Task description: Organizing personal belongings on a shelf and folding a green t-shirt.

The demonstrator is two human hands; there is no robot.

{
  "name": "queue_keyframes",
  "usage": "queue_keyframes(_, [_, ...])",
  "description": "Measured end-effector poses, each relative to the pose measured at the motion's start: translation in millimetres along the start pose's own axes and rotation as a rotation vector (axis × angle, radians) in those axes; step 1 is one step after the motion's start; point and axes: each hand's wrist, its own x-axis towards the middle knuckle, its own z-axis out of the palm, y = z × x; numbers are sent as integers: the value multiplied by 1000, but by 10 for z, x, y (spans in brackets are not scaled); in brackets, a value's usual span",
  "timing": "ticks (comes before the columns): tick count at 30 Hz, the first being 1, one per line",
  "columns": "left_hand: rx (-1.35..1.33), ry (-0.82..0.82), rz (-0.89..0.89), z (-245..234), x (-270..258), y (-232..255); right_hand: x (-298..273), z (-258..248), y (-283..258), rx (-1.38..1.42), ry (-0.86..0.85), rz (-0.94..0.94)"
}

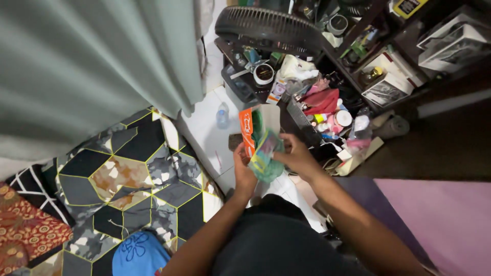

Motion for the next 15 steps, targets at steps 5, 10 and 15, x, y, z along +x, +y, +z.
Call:
queue_keyframes(5, [-55,-44,87,26,151,-36,81,-55,-255,85,-103,8])
queue_keyframes(10, [-141,-16,-138,169,249,396,356,-192,-397,239,12,67])
queue_keyframes(15, [26,-37,37,318,325,346,572,-311,-719,-144,197,-347])
